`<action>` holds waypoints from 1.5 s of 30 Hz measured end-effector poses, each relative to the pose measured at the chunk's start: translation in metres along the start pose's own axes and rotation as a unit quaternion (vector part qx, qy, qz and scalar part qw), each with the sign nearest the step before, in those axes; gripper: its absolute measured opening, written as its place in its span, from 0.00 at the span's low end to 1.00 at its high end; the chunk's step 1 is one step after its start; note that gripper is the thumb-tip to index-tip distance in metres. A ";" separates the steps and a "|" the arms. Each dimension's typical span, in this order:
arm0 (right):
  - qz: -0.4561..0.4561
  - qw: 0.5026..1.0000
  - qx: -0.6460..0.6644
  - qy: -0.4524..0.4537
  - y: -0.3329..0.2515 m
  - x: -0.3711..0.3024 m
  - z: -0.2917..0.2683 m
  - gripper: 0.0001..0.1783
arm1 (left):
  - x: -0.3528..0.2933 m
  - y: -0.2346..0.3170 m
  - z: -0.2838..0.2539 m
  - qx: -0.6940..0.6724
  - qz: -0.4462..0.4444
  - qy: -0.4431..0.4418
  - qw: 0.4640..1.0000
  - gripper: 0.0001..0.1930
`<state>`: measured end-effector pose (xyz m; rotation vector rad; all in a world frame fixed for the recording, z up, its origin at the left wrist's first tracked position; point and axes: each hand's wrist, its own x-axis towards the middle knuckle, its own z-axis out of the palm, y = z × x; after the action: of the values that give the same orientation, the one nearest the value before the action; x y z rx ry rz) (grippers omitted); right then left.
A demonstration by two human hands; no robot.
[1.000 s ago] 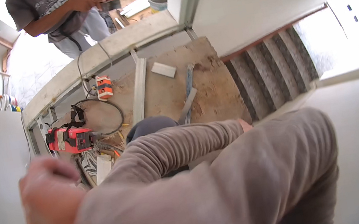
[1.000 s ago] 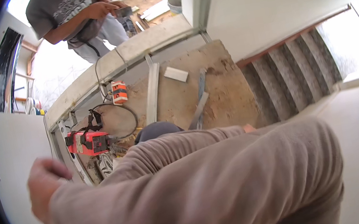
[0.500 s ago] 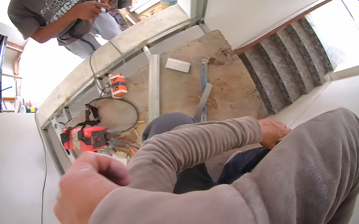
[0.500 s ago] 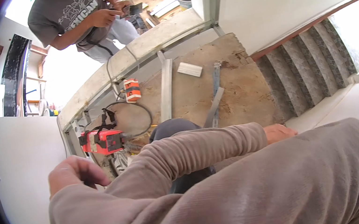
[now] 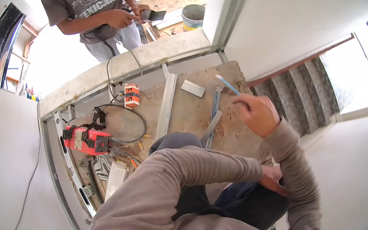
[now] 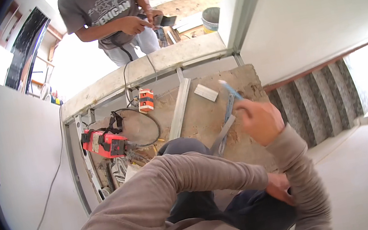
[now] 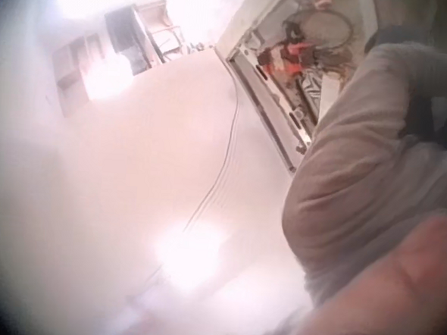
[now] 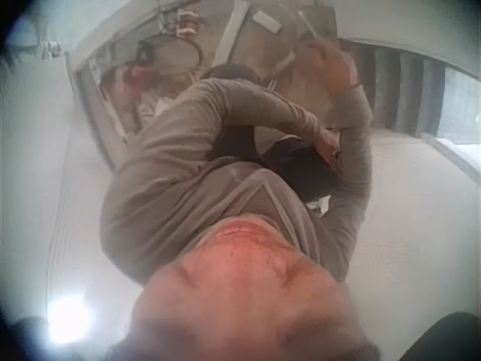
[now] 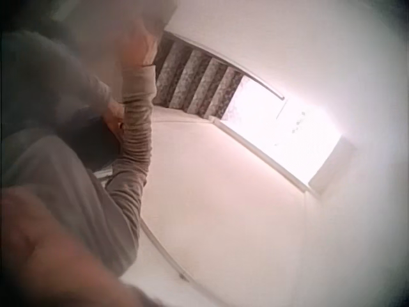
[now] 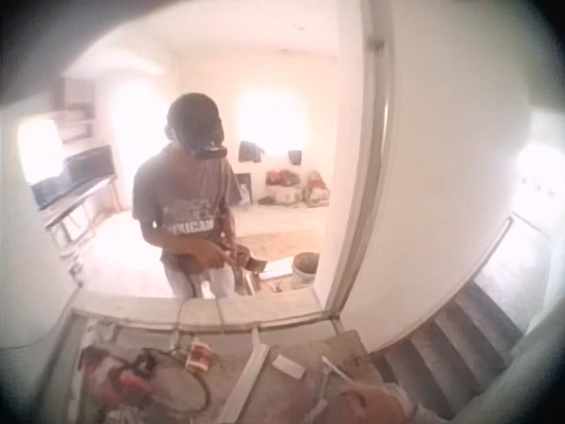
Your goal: The person measures and marks metal pieces using a square and a pencil, gestures and communicates with another worker, and aligns a long metal rail against the wall frame by hand.
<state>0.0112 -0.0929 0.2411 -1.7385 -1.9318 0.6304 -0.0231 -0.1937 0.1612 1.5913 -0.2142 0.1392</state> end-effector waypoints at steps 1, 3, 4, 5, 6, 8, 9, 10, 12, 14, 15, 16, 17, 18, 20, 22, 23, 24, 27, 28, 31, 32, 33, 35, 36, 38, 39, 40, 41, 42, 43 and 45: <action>0.019 0.999 -0.025 0.023 0.043 -0.014 0.013 0.09 | 0.008 -0.010 0.010 0.010 0.009 0.007 1.000 0.33; 0.025 0.998 -0.041 0.039 0.069 -0.015 0.027 0.09 | 0.017 -0.047 0.019 0.026 0.003 -0.050 0.998 0.36; 0.074 0.995 -0.058 0.012 0.078 -0.025 0.015 0.09 | -0.003 -0.004 0.009 0.060 0.043 -0.002 0.997 0.36; 0.100 0.992 -0.072 -0.029 0.075 -0.019 0.013 0.10 | 0.002 -0.012 0.008 0.067 0.043 0.008 0.997 0.36; 0.089 0.993 -0.075 -0.032 0.069 -0.012 0.014 0.10 | 0.009 -0.028 0.009 0.045 0.047 -0.007 0.998 0.36; 0.102 0.994 0.005 -0.041 0.062 -0.002 0.017 0.12 | 0.019 -0.051 0.013 0.024 0.054 -0.020 0.998 0.35; 0.098 0.994 0.001 -0.040 0.074 -0.001 0.022 0.12 | 0.020 -0.058 0.014 0.020 0.052 -0.011 0.998 0.35; 0.058 0.998 0.011 -0.023 0.095 -0.003 0.030 0.13 | 0.023 -0.061 0.015 0.015 0.052 -0.012 0.998 0.34; 0.012 1.000 0.018 -0.008 0.107 -0.006 0.030 0.15 | 0.021 -0.050 0.007 0.049 0.041 -0.026 0.998 0.34; 0.046 0.993 0.024 -0.110 0.103 -0.005 0.028 0.16 | 0.019 -0.049 0.002 0.084 0.023 -0.036 0.996 0.34; 0.043 0.993 0.023 -0.109 0.101 -0.003 0.027 0.16 | 0.018 -0.048 0.000 0.098 0.052 -0.021 0.994 0.33; 0.069 0.988 0.047 -0.128 0.098 -0.003 0.025 0.17 | 0.018 -0.043 -0.003 0.110 0.081 -0.009 0.991 0.32; 0.095 0.982 0.070 -0.147 0.097 -0.002 0.022 0.17 | 0.017 -0.038 -0.006 0.111 0.083 -0.011 0.990 0.32; 0.095 0.983 0.069 -0.145 0.102 -0.003 0.025 0.17 | 0.016 -0.034 -0.010 0.133 0.066 -0.032 0.988 0.32; 0.049 0.991 0.045 -0.113 0.116 -0.002 0.036 0.19 | 0.016 -0.033 -0.013 0.158 0.053 -0.049 0.985 0.32; 0.027 0.995 0.044 -0.084 0.120 -0.001 0.043 0.19 | 0.015 -0.041 -0.012 0.149 0.081 -0.033 0.985 0.32; 0.010 0.997 0.046 -0.054 0.120 0.000 0.046 0.18 | 0.015 -0.041 -0.012 0.151 0.083 -0.032 0.985 0.32; 0.007 0.998 0.044 -0.054 0.121 0.000 0.047 0.18 | 0.014 -0.042 -0.013 0.157 0.068 -0.034 0.985 0.31; -0.011 0.997 0.055 -0.047 0.122 0.003 0.047 0.19 | 0.014 -0.043 -0.014 0.170 0.058 -0.036 0.983 0.31; -0.017 0.996 0.049 -0.071 0.125 0.005 0.048 0.19 | 0.013 -0.043 -0.016 0.173 0.061 -0.038 0.982 0.31; -0.013 0.995 0.041 -0.085 0.127 0.002 0.043 0.19 | 0.006 -0.004 -0.029 0.223 0.035 -0.078 0.971 0.29; -0.006 0.996 0.041 -0.082 0.124 0.002 0.044 0.19 | 0.006 -0.003 -0.030 0.226 0.035 -0.078 0.970 0.29; -0.007 0.996 0.040 -0.080 0.121 0.003 0.045 0.19 | 0.006 -0.002 -0.031 0.221 0.041 -0.096 0.970 0.30; 0.042 0.995 0.070 -0.065 0.111 0.001 0.044 0.15 | 0.008 -0.005 -0.027 0.214 0.047 -0.114 0.969 0.32; 0.043 0.995 0.069 -0.064 0.108 0.001 0.039 0.15 | 0.010 -0.011 -0.025 0.205 0.061 -0.099 0.972 0.32; -0.025 0.995 0.006 -0.101 0.097 0.000 0.036 0.16 | 0.013 -0.032 -0.016 0.190 0.072 -0.082 0.976 0.33; -0.022 0.995 0.007 -0.102 0.096 -0.001 0.039 0.16 | 0.014 -0.045 -0.012 0.157 0.106 -0.059 0.980 0.31; -0.036 0.990 -0.012 -0.133 0.098 -0.003 0.039 0.16 | 0.015 -0.043 -0.008 0.122 0.141 -0.043 0.981 0.30; -0.049 0.985 -0.031 -0.164 0.100 -0.005 0.038 0.16 | 0.016 -0.041 -0.007 0.118 0.143 -0.053 0.981 0.30; -0.039 0.986 -0.030 -0.158 0.101 -0.010 0.038 0.16 | 0.018 -0.041 -0.009 0.136 0.078 -0.110 0.981 0.31; -0.042 0.981 -0.072 -0.174 0.097 -0.013 0.040 0.15 | 0.018 -0.034 -0.013 0.154 0.012 -0.168 0.974 0.32; -0.057 0.965 -0.163 -0.197 0.076 -0.013 0.036 0.14 | 0.019 -0.026 -0.016 0.095 -0.066 -0.202 0.973 0.33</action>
<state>0.0503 -0.0992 0.1657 -1.7729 -2.5131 0.6880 0.0024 -0.1785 0.1404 1.8083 -0.4195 -0.2786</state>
